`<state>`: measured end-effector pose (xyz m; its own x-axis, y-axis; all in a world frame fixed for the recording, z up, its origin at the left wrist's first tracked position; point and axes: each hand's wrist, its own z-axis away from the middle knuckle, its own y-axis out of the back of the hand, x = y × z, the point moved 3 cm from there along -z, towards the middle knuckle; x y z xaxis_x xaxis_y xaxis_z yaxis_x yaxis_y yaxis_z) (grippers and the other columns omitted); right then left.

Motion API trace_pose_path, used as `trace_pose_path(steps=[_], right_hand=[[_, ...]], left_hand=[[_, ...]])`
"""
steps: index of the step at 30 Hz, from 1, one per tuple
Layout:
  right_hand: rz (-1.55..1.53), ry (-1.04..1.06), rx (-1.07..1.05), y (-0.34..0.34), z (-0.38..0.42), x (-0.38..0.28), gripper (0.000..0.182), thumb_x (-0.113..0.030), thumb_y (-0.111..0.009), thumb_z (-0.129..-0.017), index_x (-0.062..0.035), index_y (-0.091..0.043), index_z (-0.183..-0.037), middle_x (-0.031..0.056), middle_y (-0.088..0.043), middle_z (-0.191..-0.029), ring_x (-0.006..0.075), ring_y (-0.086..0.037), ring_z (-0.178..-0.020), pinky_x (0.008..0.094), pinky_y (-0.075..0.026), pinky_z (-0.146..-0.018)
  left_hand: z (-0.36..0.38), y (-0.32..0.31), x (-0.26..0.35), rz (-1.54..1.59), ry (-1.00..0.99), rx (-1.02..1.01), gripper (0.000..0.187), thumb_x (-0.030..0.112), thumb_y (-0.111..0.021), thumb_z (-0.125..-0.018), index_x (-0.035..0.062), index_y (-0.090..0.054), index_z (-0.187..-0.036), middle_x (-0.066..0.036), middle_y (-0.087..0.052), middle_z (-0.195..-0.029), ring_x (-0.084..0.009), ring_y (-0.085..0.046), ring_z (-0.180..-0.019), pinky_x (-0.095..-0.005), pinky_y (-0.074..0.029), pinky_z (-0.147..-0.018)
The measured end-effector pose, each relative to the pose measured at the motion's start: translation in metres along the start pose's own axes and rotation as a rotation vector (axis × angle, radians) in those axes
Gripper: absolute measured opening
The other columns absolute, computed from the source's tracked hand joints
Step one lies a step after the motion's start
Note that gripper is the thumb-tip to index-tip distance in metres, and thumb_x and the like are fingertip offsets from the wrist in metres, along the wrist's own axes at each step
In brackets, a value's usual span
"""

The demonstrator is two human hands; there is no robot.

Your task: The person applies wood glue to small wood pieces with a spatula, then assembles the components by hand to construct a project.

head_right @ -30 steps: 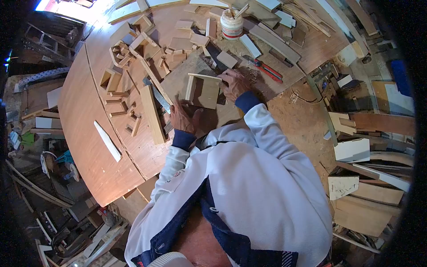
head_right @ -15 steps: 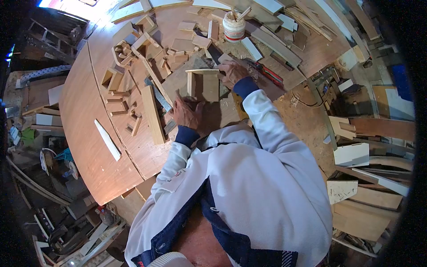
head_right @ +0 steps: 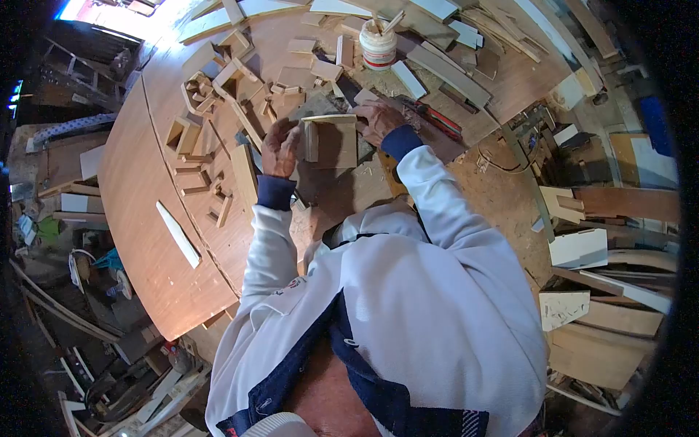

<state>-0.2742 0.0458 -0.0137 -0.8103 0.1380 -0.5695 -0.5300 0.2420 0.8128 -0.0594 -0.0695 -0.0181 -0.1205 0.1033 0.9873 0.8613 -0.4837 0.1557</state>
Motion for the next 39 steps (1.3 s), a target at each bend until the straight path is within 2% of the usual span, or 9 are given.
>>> trace_pose_path(steps=[3,5,8,10,13,24,32,34,39], right_hand=[[0.012,0.014,0.083,-0.001,0.004,0.000,0.028,-0.029,-0.065,-0.077,-0.0104,-0.066,-0.098,0.0130,-0.063,-0.098,0.0337,-0.060,-0.091,0.0417,-0.049,-0.081],[-0.002,0.029,0.114,0.000,0.005,0.001,0.027,-0.028,-0.065,-0.077,-0.0101,-0.066,-0.097,0.0131,-0.063,-0.096,0.0335,-0.059,-0.091,0.0418,-0.049,-0.080],[-0.030,-0.025,0.067,-0.004,0.007,0.004,0.025,-0.026,-0.064,-0.078,-0.0091,-0.066,-0.096,0.0138,-0.063,-0.096,0.0337,-0.059,-0.090,0.0417,-0.049,-0.080],[-0.031,-0.019,0.072,-0.004,0.007,0.004,0.024,-0.025,-0.064,-0.078,-0.0085,-0.066,-0.096,0.0142,-0.063,-0.095,0.0337,-0.060,-0.090,0.0417,-0.049,-0.080],[-0.032,-0.020,0.078,-0.004,0.008,0.003,0.022,-0.024,-0.063,-0.079,-0.0076,-0.066,-0.094,0.0148,-0.063,-0.093,0.0337,-0.060,-0.089,0.0417,-0.048,-0.079],[-0.038,-0.005,0.115,-0.005,0.010,0.003,0.022,-0.025,-0.062,-0.079,-0.0088,-0.066,-0.094,0.0154,-0.063,-0.091,0.0347,-0.061,-0.085,0.0423,-0.049,-0.075],[-0.013,-0.091,0.078,-0.010,0.013,0.006,0.027,-0.031,-0.060,-0.081,-0.0100,-0.067,-0.097,0.0123,-0.064,-0.098,0.0325,-0.061,-0.091,0.0423,-0.050,-0.077],[-0.017,-0.095,0.076,-0.010,0.013,0.006,0.027,-0.031,-0.060,-0.081,-0.0100,-0.067,-0.097,0.0121,-0.064,-0.099,0.0324,-0.061,-0.091,0.0423,-0.050,-0.078],[-0.043,-0.086,0.125,-0.012,0.015,0.007,0.028,-0.032,-0.060,-0.082,-0.0096,-0.067,-0.097,0.0118,-0.064,-0.101,0.0326,-0.061,-0.092,0.0423,-0.050,-0.079]], left_hand=[[-0.014,-0.005,0.014,-0.074,0.054,-0.111,0.042,0.028,-0.059,-0.090,-0.0021,-0.054,-0.119,-0.012,-0.063,-0.110,-0.0178,-0.059,-0.098,-0.0288,-0.045,-0.086],[-0.019,-0.007,0.016,-0.101,-0.018,-0.117,0.044,0.035,-0.058,-0.090,0.0003,-0.060,-0.117,-0.011,-0.064,-0.109,-0.0177,-0.059,-0.099,-0.0296,-0.045,-0.087],[-0.023,-0.007,0.014,-0.169,0.048,-0.131,0.045,0.039,-0.059,-0.089,0.0020,-0.063,-0.114,-0.012,-0.066,-0.104,-0.0178,-0.059,-0.097,-0.0293,-0.044,-0.087],[-0.025,-0.006,0.012,-0.291,0.190,-0.123,0.047,0.043,-0.060,-0.087,0.0023,-0.066,-0.110,-0.012,-0.068,-0.098,-0.0176,-0.060,-0.093,-0.0291,-0.044,-0.085],[-0.023,-0.008,0.016,-0.299,0.227,-0.114,0.050,0.046,-0.059,-0.087,0.0019,-0.066,-0.109,-0.012,-0.068,-0.096,-0.0171,-0.060,-0.091,-0.0293,-0.044,-0.085],[-0.033,-0.002,-0.001,-0.339,0.211,-0.150,0.051,0.045,-0.059,-0.087,-0.0001,-0.064,-0.111,-0.011,-0.068,-0.097,-0.0172,-0.060,-0.091,-0.0286,-0.044,-0.085],[-0.036,-0.001,-0.007,-0.350,0.207,-0.203,0.050,0.043,-0.059,-0.088,-0.0015,-0.065,-0.109,-0.011,-0.068,-0.095,-0.0159,-0.060,-0.090,-0.0288,-0.044,-0.083],[-0.035,-0.001,-0.002,-0.364,0.130,-0.136,0.050,0.050,-0.059,-0.084,0.0026,-0.071,-0.095,-0.017,-0.069,-0.080,-0.0191,-0.062,-0.075,-0.0311,-0.046,-0.072],[-0.035,0.000,0.001,-0.381,0.146,-0.167,0.049,0.049,-0.058,-0.085,0.0034,-0.070,-0.097,-0.017,-0.069,-0.084,-0.0226,-0.064,-0.080,-0.0323,-0.046,-0.076]])
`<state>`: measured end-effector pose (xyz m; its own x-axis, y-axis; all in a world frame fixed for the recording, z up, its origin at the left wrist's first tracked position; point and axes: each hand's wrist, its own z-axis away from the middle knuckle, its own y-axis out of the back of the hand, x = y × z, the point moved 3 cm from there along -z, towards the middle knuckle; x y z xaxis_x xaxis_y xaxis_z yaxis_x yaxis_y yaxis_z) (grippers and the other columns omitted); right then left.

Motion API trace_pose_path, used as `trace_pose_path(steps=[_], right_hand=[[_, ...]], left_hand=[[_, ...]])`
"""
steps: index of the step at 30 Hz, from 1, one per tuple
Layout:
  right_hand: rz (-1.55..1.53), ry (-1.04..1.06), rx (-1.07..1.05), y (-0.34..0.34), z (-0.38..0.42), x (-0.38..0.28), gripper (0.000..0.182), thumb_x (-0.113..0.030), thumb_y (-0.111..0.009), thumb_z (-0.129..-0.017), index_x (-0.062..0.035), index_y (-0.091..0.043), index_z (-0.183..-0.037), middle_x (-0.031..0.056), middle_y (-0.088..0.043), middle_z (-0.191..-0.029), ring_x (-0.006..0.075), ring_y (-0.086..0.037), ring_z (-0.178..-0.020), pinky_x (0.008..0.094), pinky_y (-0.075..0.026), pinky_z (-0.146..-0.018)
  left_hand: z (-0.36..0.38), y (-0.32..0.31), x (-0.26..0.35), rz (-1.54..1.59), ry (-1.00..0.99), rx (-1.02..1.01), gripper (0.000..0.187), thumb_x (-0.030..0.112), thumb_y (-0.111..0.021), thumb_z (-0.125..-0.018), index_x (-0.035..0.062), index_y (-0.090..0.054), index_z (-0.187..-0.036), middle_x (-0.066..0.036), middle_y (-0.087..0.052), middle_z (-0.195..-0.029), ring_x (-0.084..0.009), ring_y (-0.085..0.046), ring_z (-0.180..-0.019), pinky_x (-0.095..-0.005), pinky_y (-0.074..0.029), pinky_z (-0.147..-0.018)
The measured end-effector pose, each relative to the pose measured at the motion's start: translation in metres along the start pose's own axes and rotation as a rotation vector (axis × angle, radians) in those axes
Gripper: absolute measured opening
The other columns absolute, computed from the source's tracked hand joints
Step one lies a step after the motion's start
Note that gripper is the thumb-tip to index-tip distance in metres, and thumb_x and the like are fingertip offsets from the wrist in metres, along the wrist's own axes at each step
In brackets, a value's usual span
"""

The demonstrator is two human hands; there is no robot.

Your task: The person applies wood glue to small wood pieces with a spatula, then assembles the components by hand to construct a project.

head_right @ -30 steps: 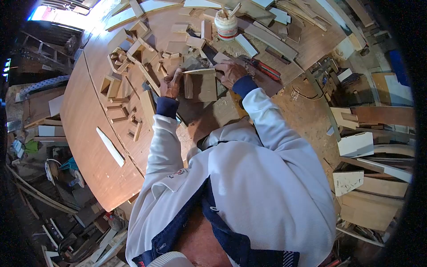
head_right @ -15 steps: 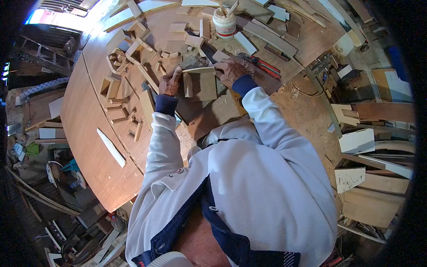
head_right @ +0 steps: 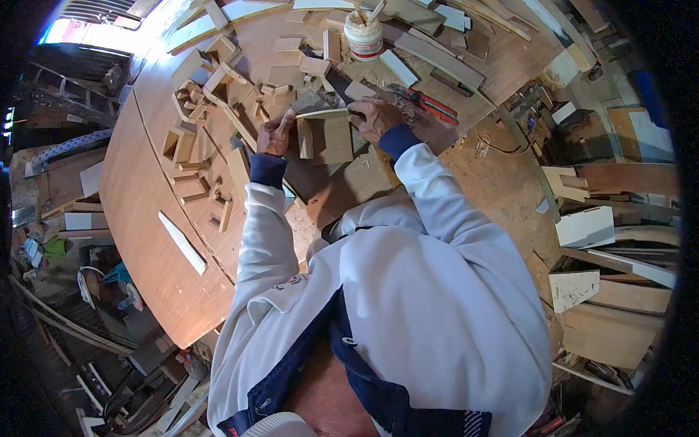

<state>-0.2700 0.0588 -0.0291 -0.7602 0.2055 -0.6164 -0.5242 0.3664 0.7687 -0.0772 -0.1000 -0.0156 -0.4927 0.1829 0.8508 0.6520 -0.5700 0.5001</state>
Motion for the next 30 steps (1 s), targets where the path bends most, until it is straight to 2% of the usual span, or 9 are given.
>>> trace_pose_path(steps=[2,4,8,10,17,19,20,22,30], right_hand=[[0.017,0.011,-0.023,-0.001,0.000,0.001,0.027,-0.031,-0.060,-0.082,-0.0092,-0.066,-0.097,0.0124,-0.064,-0.099,0.0335,-0.061,-0.090,0.0425,-0.050,-0.080],[0.021,0.013,0.006,-0.003,0.002,0.002,0.027,-0.031,-0.060,-0.082,-0.0090,-0.066,-0.097,0.0128,-0.064,-0.099,0.0338,-0.061,-0.090,0.0426,-0.049,-0.080],[-0.019,0.020,0.011,-0.001,0.001,0.000,0.026,-0.030,-0.061,-0.082,-0.0086,-0.066,-0.096,0.0139,-0.064,-0.096,0.0346,-0.061,-0.088,0.0425,-0.049,-0.079],[-0.030,0.005,0.002,0.001,0.001,-0.002,0.026,-0.030,-0.061,-0.082,-0.0086,-0.066,-0.096,0.0138,-0.064,-0.096,0.0345,-0.061,-0.087,0.0424,-0.049,-0.078],[-0.023,0.031,0.035,-0.002,0.001,0.000,0.024,-0.029,-0.060,-0.084,-0.0080,-0.066,-0.094,0.0133,-0.064,-0.093,0.0334,-0.061,-0.085,0.0409,-0.049,-0.077],[-0.017,0.015,0.026,-0.001,0.002,-0.002,0.025,-0.030,-0.060,-0.084,-0.0080,-0.066,-0.094,0.0130,-0.064,-0.093,0.0332,-0.061,-0.085,0.0408,-0.049,-0.077],[-0.010,-0.001,0.018,-0.001,0.002,-0.002,0.025,-0.030,-0.060,-0.084,-0.0079,-0.066,-0.094,0.0127,-0.064,-0.093,0.0330,-0.061,-0.085,0.0407,-0.049,-0.076],[-0.025,0.003,0.033,-0.003,0.002,0.000,0.025,-0.030,-0.060,-0.084,-0.0082,-0.066,-0.094,0.0124,-0.064,-0.093,0.0330,-0.061,-0.085,0.0409,-0.049,-0.076],[-0.018,-0.051,0.026,0.001,0.001,-0.002,0.025,-0.030,-0.059,-0.084,-0.0084,-0.067,-0.095,0.0134,-0.065,-0.095,0.0338,-0.060,-0.087,0.0411,-0.049,-0.078]], left_hand=[[0.001,0.000,0.001,-0.028,-0.004,0.010,0.048,0.048,-0.057,-0.085,0.0034,-0.070,-0.098,-0.017,-0.069,-0.086,-0.0242,-0.065,-0.082,-0.0328,-0.046,-0.077],[0.003,0.001,0.008,0.040,-0.051,-0.027,0.051,0.045,-0.059,-0.088,-0.0027,-0.065,-0.106,-0.011,-0.069,-0.091,-0.0152,-0.059,-0.085,-0.0298,-0.045,-0.080],[-0.004,-0.002,-0.004,0.021,0.014,-0.046,0.051,0.045,-0.058,-0.088,-0.0025,-0.065,-0.107,-0.012,-0.069,-0.093,-0.0162,-0.060,-0.087,-0.0298,-0.044,-0.081],[-0.003,0.000,-0.002,-0.091,0.008,-0.004,0.049,0.048,-0.056,-0.085,0.0029,-0.070,-0.098,-0.017,-0.069,-0.086,-0.0269,-0.065,-0.080,-0.0350,-0.046,-0.076],[-0.003,0.000,0.003,-0.040,-0.027,0.017,0.048,0.047,-0.057,-0.086,0.0010,-0.069,-0.096,-0.018,-0.069,-0.080,-0.0241,-0.064,-0.075,-0.0343,-0.047,-0.072],[-0.001,0.001,0.009,-0.037,0.018,-0.061,0.051,0.046,-0.057,-0.087,-0.0015,-0.066,-0.105,-0.013,-0.069,-0.092,-0.0175,-0.061,-0.087,-0.0300,-0.045,-0.080],[0.000,0.001,0.012,-0.036,0.019,-0.062,0.051,0.046,-0.057,-0.087,-0.0015,-0.066,-0.105,-0.013,-0.069,-0.092,-0.0175,-0.061,-0.087,-0.0300,-0.045,-0.080],[0.002,0.000,0.017,-0.009,-0.067,0.014,0.046,0.044,-0.056,-0.087,-0.0003,-0.069,-0.095,-0.017,-0.069,-0.080,-0.0218,-0.063,-0.074,-0.0335,-0.046,-0.072],[0.004,0.002,0.019,-0.036,-0.017,-0.019,0.049,0.045,-0.057,-0.087,-0.0003,-0.067,-0.101,-0.017,-0.069,-0.087,-0.0211,-0.063,-0.082,-0.0317,-0.046,-0.077]])
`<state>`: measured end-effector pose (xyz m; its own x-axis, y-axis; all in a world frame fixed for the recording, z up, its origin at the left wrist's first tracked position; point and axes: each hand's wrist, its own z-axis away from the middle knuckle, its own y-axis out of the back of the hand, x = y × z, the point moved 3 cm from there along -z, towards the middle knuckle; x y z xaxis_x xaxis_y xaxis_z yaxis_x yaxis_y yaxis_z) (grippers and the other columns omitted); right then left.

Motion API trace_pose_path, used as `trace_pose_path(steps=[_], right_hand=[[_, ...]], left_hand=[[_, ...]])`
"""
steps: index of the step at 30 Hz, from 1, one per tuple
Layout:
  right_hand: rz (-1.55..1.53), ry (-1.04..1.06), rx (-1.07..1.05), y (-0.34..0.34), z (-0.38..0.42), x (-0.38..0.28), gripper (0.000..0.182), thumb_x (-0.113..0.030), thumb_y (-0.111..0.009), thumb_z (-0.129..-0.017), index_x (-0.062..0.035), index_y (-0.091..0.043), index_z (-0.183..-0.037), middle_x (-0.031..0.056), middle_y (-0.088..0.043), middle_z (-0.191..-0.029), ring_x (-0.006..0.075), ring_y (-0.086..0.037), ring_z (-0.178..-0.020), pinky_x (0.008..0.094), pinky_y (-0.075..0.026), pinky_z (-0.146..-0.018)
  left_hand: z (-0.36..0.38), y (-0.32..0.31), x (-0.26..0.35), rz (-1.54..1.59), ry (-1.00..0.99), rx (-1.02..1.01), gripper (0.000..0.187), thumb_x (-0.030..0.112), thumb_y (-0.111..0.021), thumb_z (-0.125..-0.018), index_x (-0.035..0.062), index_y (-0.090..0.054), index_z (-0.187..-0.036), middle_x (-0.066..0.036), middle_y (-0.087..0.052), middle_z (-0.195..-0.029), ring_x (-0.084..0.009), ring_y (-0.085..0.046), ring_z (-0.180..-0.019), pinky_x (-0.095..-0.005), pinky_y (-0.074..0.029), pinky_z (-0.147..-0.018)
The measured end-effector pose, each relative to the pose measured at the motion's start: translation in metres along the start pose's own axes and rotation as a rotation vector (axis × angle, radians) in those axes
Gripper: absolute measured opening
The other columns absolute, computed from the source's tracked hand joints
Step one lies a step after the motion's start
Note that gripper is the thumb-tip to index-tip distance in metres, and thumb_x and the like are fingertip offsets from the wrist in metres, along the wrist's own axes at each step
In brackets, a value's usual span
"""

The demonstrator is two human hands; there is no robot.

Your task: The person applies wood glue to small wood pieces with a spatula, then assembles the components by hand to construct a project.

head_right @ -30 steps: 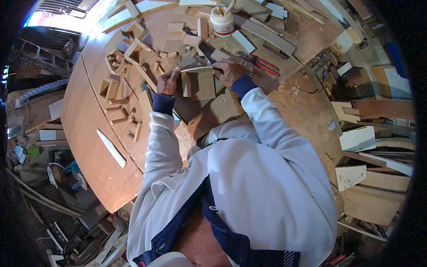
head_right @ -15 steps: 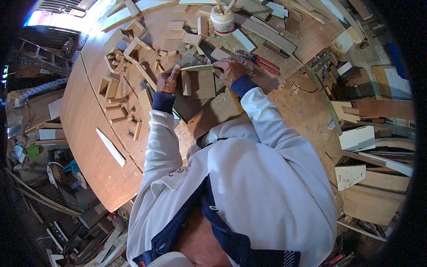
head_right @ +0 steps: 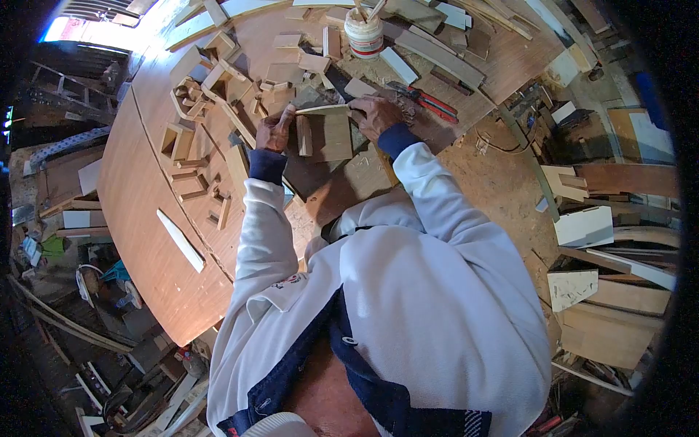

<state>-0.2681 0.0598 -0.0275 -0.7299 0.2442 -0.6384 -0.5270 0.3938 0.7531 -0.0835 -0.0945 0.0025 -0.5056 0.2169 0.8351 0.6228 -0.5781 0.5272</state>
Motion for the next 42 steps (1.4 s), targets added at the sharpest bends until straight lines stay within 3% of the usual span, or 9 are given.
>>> trace_pose_path(steps=[7,18,35,42], right_hand=[[-0.007,-0.005,-0.025,-0.004,0.000,0.003,0.026,-0.030,-0.060,-0.083,-0.0087,-0.067,-0.097,0.0151,-0.064,-0.098,0.0351,-0.060,-0.090,0.0412,-0.049,-0.081],[-0.041,0.051,0.020,-0.007,0.001,0.006,0.025,-0.029,-0.060,-0.083,-0.0084,-0.065,-0.097,0.0158,-0.063,-0.093,0.0356,-0.059,-0.086,0.0422,-0.048,-0.078],[-0.044,0.090,0.002,-0.010,-0.001,0.011,0.031,-0.027,-0.066,-0.077,-0.0058,-0.065,-0.100,0.0160,-0.063,-0.099,0.0346,-0.059,-0.092,0.0381,-0.048,-0.085],[-0.006,0.064,-0.025,-0.006,-0.001,0.004,0.029,-0.029,-0.063,-0.080,-0.0070,-0.066,-0.100,0.0149,-0.063,-0.098,0.0342,-0.059,-0.091,0.0398,-0.048,-0.083]], left_hand=[[-0.008,-0.002,-0.018,-0.039,0.037,-0.033,0.055,0.049,-0.057,-0.086,-0.0014,-0.066,-0.106,-0.018,-0.068,-0.096,-0.0200,-0.061,-0.090,-0.0311,-0.044,-0.083],[-0.007,0.000,-0.016,-0.002,0.032,-0.094,0.054,0.047,-0.056,-0.087,-0.0025,-0.066,-0.106,-0.015,-0.069,-0.094,-0.0177,-0.059,-0.088,-0.0306,-0.044,-0.081],[-0.006,-0.001,-0.020,0.024,0.003,-0.112,0.053,0.046,-0.057,-0.088,-0.0032,-0.066,-0.106,-0.013,-0.069,-0.094,-0.0160,-0.059,-0.088,-0.0299,-0.043,-0.082],[-0.005,0.001,-0.015,0.010,0.033,-0.105,0.052,0.045,-0.058,-0.088,-0.0033,-0.065,-0.106,-0.012,-0.068,-0.095,-0.0163,-0.059,-0.089,-0.0303,-0.044,-0.083]])
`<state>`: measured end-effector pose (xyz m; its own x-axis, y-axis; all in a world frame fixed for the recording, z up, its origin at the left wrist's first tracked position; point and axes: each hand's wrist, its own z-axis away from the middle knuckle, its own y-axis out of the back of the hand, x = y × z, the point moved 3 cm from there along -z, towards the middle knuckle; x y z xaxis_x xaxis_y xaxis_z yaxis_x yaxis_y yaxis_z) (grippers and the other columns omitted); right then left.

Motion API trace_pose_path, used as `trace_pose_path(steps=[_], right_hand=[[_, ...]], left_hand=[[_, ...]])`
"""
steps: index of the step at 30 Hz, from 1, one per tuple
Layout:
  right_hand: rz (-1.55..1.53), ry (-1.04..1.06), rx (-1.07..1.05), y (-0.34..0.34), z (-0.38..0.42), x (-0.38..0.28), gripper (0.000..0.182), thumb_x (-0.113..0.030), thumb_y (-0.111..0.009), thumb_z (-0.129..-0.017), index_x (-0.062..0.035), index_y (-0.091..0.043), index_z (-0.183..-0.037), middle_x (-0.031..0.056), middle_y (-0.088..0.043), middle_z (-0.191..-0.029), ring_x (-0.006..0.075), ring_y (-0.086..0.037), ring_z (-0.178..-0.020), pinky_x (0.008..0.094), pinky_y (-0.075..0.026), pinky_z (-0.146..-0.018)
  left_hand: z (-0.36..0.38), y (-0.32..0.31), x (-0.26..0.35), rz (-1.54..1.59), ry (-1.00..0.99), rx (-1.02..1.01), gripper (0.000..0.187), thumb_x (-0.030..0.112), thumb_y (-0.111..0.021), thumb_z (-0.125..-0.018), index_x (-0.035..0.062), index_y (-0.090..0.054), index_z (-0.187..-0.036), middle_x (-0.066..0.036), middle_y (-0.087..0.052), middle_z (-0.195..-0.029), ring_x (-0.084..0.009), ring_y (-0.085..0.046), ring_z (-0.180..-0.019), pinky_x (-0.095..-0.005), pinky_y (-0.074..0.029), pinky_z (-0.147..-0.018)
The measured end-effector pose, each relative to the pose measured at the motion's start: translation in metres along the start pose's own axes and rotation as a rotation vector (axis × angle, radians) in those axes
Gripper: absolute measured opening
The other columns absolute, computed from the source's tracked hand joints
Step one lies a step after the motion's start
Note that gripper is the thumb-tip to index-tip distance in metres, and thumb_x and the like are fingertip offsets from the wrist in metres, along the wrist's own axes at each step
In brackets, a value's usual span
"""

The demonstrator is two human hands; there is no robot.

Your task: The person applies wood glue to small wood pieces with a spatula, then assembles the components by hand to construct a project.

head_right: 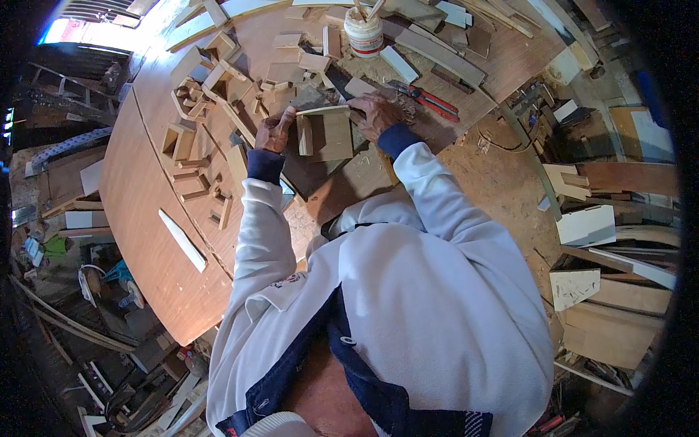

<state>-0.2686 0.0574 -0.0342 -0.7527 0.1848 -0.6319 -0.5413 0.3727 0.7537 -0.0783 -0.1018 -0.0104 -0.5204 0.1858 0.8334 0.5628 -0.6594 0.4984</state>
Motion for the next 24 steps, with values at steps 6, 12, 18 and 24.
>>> trace_pose_path(steps=[6,12,18,24], right_hand=[[0.012,-0.040,-0.017,0.000,0.000,-0.002,0.028,-0.030,-0.062,-0.082,-0.0073,-0.066,-0.098,0.0143,-0.063,-0.099,0.0335,-0.059,-0.092,0.0407,-0.048,-0.083],[0.032,0.018,0.008,-0.001,0.001,-0.001,0.026,-0.028,-0.059,-0.084,-0.0071,-0.065,-0.099,0.0145,-0.063,-0.101,0.0333,-0.059,-0.094,0.0419,-0.047,-0.084],[-0.014,-0.018,-0.009,0.000,0.001,-0.006,0.027,-0.028,-0.058,-0.084,-0.0066,-0.064,-0.099,0.0153,-0.064,-0.099,0.0332,-0.059,-0.094,0.0420,-0.047,-0.084],[0.009,0.020,-0.031,0.006,-0.003,-0.009,0.026,-0.028,-0.058,-0.084,-0.0065,-0.064,-0.096,0.0161,-0.064,-0.096,0.0342,-0.059,-0.090,0.0424,-0.047,-0.081]], left_hand=[[0.013,0.004,0.019,0.072,-0.095,-0.082,0.054,0.042,-0.060,-0.087,-0.0039,-0.059,-0.115,-0.014,-0.066,-0.104,-0.0185,-0.060,-0.090,-0.0308,-0.045,-0.082],[0.034,-0.010,0.010,-0.050,-0.063,-0.017,0.066,0.035,-0.070,-0.080,-0.0044,-0.043,-0.126,-0.020,-0.064,-0.100,-0.0256,-0.063,-0.083,-0.0355,-0.051,-0.068],[0.084,-0.042,0.025,-0.344,-0.075,0.157,0.105,0.036,-0.077,-0.067,-0.0165,-0.016,-0.135,-0.034,-0.034,-0.134,-0.0413,-0.038,-0.124,-0.0398,-0.036,-0.102],[0.091,-0.038,0.027,-0.377,-0.147,0.120,0.116,0.025,-0.082,-0.060,-0.0094,-0.005,-0.139,-0.031,-0.037,-0.129,-0.0385,-0.047,-0.116,-0.0380,-0.042,-0.095]])
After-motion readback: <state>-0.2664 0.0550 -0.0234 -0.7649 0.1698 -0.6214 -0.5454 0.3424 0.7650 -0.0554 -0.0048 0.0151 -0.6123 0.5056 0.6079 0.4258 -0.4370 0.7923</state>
